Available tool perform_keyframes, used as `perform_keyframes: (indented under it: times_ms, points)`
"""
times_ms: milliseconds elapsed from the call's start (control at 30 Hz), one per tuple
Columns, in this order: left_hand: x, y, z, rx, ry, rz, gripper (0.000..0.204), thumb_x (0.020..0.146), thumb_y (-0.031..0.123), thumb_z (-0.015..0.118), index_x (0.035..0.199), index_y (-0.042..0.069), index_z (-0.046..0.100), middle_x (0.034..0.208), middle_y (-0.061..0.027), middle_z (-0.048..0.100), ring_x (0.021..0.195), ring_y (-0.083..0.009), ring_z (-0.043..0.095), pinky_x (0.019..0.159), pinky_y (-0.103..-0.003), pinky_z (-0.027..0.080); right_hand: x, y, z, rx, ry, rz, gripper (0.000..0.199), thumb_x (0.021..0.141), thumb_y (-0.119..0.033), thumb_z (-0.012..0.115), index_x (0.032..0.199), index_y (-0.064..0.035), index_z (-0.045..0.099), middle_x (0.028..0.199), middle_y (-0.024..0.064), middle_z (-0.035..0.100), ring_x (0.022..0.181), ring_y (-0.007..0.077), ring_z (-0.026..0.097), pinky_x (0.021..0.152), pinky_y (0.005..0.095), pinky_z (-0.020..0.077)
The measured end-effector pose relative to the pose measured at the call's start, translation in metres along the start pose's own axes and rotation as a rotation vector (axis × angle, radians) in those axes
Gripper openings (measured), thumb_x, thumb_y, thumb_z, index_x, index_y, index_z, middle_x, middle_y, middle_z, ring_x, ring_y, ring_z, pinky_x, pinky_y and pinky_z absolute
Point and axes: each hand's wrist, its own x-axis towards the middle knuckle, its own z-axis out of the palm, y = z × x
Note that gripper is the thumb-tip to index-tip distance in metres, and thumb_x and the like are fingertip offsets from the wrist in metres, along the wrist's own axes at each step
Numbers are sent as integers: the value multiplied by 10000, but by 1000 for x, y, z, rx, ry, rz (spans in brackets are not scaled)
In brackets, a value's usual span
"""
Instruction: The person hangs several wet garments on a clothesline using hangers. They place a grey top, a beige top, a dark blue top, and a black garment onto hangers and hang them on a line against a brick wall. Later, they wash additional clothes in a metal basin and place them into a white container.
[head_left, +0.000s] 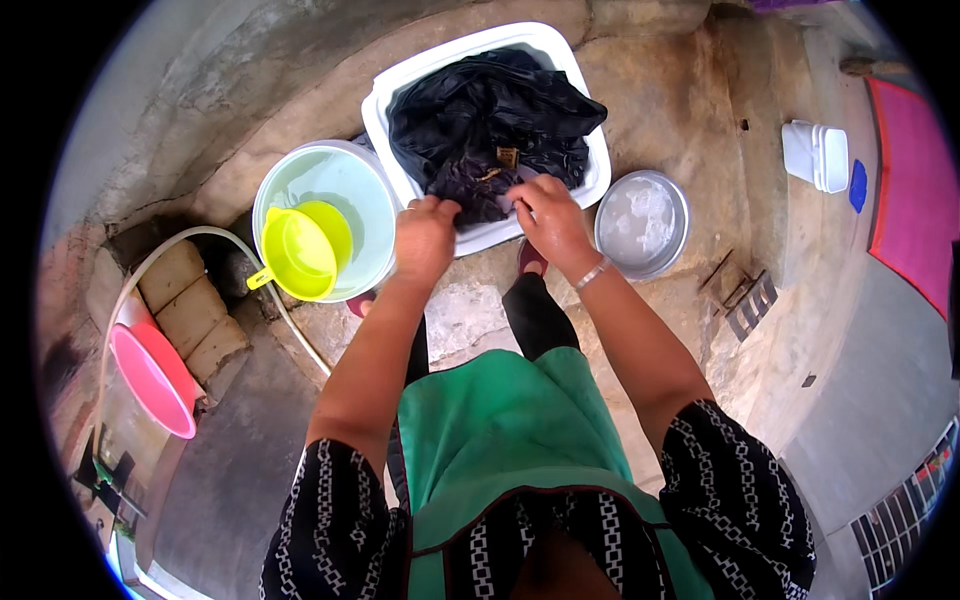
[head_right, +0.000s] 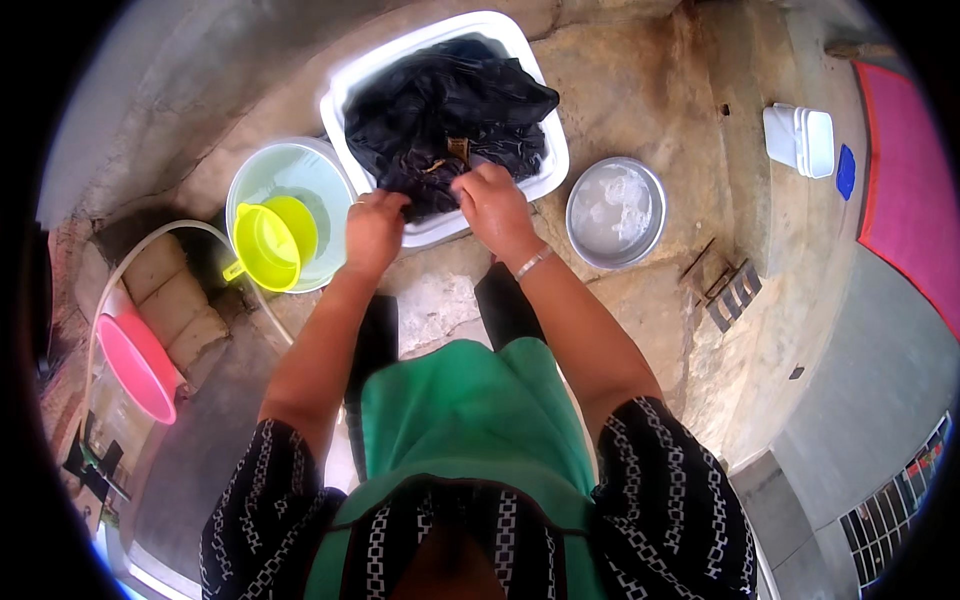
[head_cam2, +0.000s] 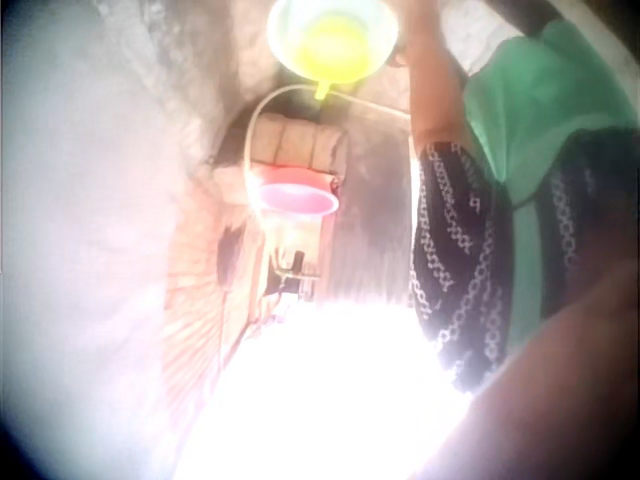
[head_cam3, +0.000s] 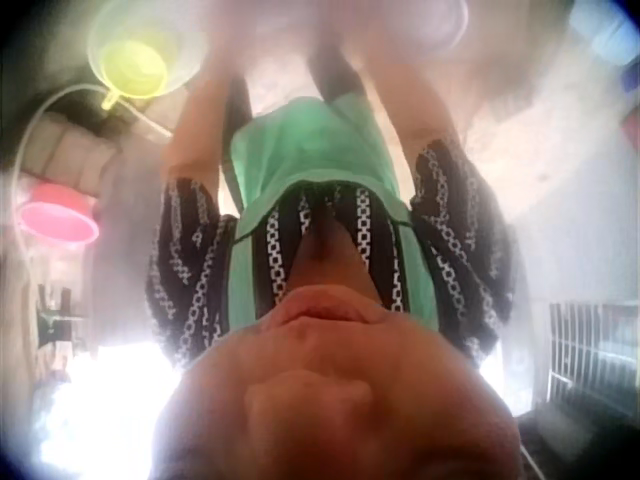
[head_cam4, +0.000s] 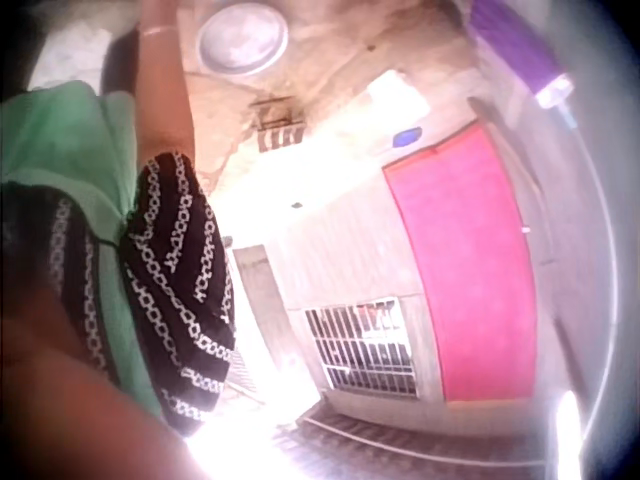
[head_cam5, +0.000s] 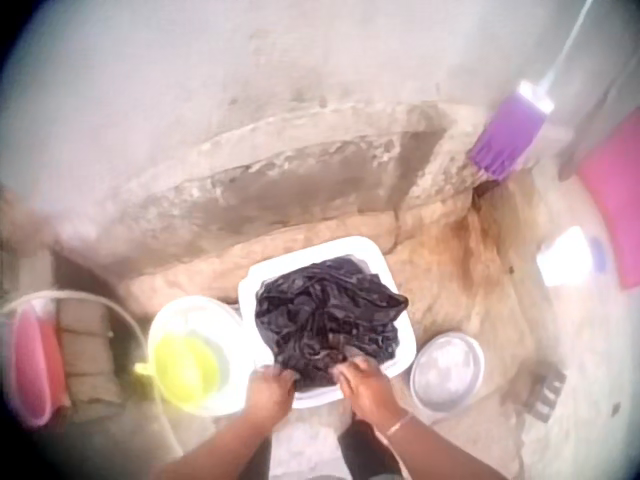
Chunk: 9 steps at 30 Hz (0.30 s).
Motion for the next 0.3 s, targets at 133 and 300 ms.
perform_keyframes:
  times_ms: [133,300]
  points:
    - [4,9,40,22,-93,-44,213,702,156,649,914,140,633,907,-81,547,978,-302,539,769,-426,468,-6,25,43,-242,-157,-29,304,736,-91,640,1037,-99,596,1185,164,486,1069,353,497,877,393,457]
    - [30,-13,83,160,-366,-167,284,695,197,662,970,141,618,1032,-111,534,983,-324,548,804,-420,482,11,47,65,-234,-272,28,450,710,-152,685,1140,-121,557,1253,143,448,1114,345,475,889,407,457]
